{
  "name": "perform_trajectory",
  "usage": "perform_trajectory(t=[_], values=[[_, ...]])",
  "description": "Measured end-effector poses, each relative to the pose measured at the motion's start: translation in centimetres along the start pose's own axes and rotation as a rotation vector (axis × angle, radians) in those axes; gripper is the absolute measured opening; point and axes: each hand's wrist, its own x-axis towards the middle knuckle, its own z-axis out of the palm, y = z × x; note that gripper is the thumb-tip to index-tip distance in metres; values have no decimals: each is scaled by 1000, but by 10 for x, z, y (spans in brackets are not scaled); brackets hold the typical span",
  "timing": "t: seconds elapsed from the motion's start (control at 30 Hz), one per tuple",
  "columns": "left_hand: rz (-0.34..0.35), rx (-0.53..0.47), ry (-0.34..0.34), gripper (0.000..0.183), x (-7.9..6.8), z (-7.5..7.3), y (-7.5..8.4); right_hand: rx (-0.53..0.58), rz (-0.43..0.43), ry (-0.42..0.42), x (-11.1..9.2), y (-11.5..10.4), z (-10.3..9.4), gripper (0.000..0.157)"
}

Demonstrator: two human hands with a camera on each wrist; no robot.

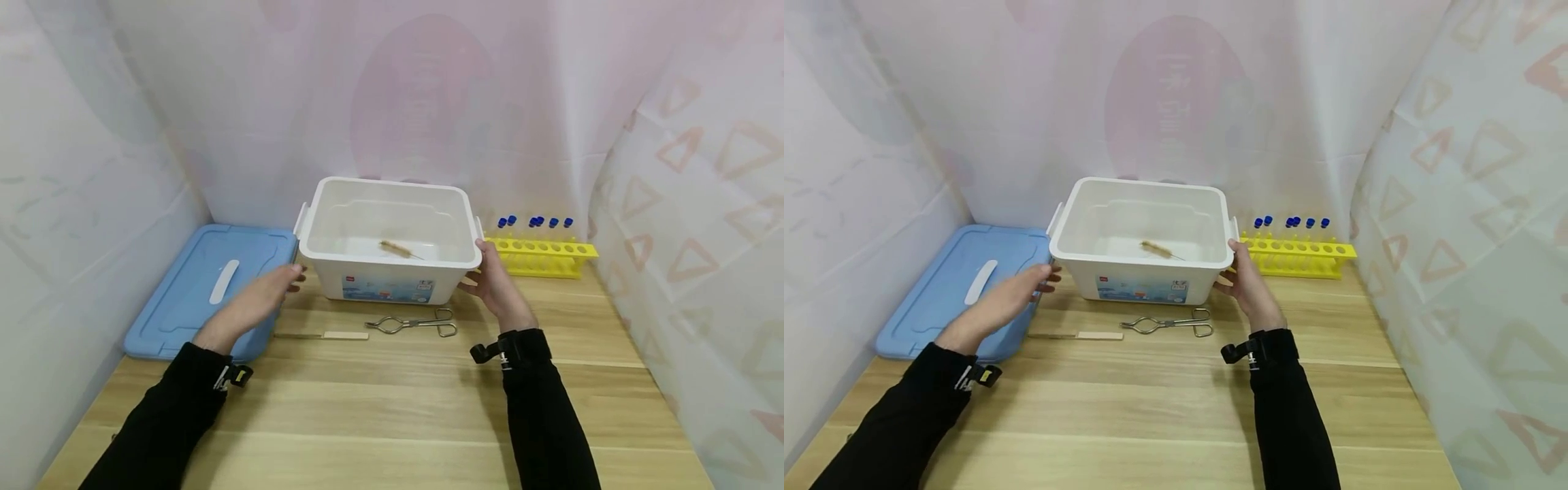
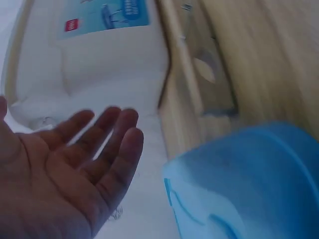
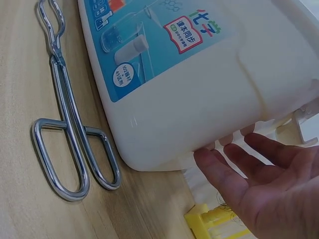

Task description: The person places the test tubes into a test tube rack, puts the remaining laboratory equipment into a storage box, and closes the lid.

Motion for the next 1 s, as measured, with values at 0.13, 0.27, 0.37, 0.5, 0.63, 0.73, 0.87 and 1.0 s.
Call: perform_trajectory(t=[0.13, 0.27, 0.37, 0.5, 0.63, 0.73, 0.87, 1.0], values=[[67, 201, -59, 75, -6, 10, -3, -13, -7, -1, -1, 2, 1, 81], [142, 353, -115, 62, -9, 17, -2, -17, -11, -2, 0, 3, 1, 80], [201, 471, -136, 51, -10, 18, -1, -20, -12, -2, 1, 3, 1, 81], [299, 593, -148, 34, -11, 15, -4, -22, -16, -9, 2, 3, 0, 81], [365, 664, -175, 22, -10, 14, -8, -19, -15, -11, 2, 2, 0, 81], [407, 696, -197, 20, -8, 16, -9, -9, -10, -11, 2, 2, -1, 81], [453, 721, -219, 15, -5, 20, -10, 1, -6, -20, 2, 3, -2, 82], [470, 720, -241, 13, -3, 22, -8, 4, -4, -30, 2, 4, -3, 84]])
